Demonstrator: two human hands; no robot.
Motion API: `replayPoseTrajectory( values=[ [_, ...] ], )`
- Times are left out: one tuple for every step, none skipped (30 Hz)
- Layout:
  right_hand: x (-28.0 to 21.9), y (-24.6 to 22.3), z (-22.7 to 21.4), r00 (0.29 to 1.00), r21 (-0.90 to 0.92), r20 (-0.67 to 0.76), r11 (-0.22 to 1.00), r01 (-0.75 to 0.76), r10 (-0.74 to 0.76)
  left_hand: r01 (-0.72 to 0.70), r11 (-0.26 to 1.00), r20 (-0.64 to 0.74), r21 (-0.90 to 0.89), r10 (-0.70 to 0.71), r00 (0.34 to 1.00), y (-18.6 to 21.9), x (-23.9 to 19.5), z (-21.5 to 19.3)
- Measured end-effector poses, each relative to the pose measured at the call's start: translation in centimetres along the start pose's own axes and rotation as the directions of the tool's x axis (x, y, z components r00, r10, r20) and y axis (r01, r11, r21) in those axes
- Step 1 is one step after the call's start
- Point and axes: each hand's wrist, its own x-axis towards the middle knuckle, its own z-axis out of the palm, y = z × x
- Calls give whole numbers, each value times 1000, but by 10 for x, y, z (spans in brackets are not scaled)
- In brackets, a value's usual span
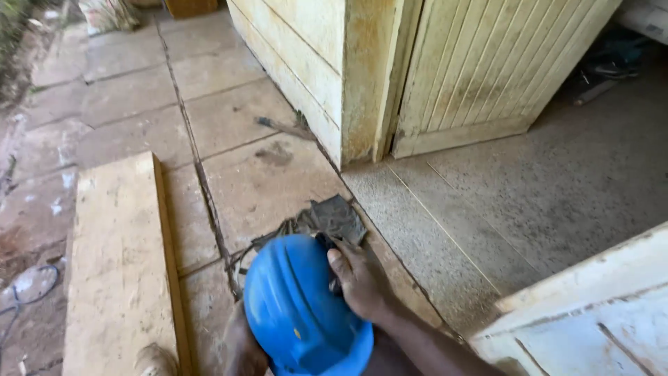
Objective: Cleaning and reassembling a safety hard hat.
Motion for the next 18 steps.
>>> replayPoseTrajectory(
  values=[
    [-5,10,1,987,-57,-105,992,115,-121,3,1000,6,-9,-3,1000,12,-6,32],
    [-9,19,3,949,-126,-201,967,222,-244,6,1000,12,-18,-6,1000,25,-15,62],
    [-21,35,9,948,-133,-190,964,232,-254,0,999,7,-34,0,1000,46,-24,88],
    [-33,52,15,894,-212,-193,907,364,-404,-5,999,1,-49,5,1000,65,-37,114],
    [-46,69,23,822,-279,-176,828,486,-541,-12,998,-14,-61,11,1000,82,-55,134],
    [-47,74,24,822,-272,-160,825,495,-546,-18,997,-29,-72,16,999,92,-72,148],
    [-49,80,24,793,-429,-152,762,484,-590,-20,997,-36,-76,17,999,105,-90,162],
    [-52,87,24,764,-575,-135,678,459,-631,-22,997,-43,-79,18,999,121,-109,172],
    [-42,80,16,767,-579,-135,678,453,-628,-15,997,-40,-79,11,999,123,-114,177],
    [-33,73,7,860,-523,-134,773,360,-492,-28,998,-58,-55,25,998,126,-120,182],
    [-23,66,-2,930,-469,-122,846,253,-346,-42,999,-74,-35,39,996,129,-125,188],
    [-15,56,-11,931,-477,-123,843,249,-345,-36,999,-69,-39,33,997,127,-122,193],
    [-9,47,-16,968,-420,-106,893,163,-227,-67,996,-74,-54,63,995,125,-121,192],
    [-2,37,-20,991,-365,-80,928,70,-106,-98,993,-80,-68,92,993,124,-120,191],
    [-3,32,-24,991,-368,-69,926,82,-115,-105,991,-88,-78,98,991,128,-125,193],
    [-3,28,-28,986,-384,-59,916,120,-154,-121,988,-123,-93,109,986,132,-129,196],
    [-3,23,-31,979,-399,-54,903,157,-195,-137,985,-153,-106,120,981,136,-133,199],
    [-8,28,-28,978,-402,-48,900,169,-205,-145,983,-156,-116,126,980,141,-135,202]
  ],
)
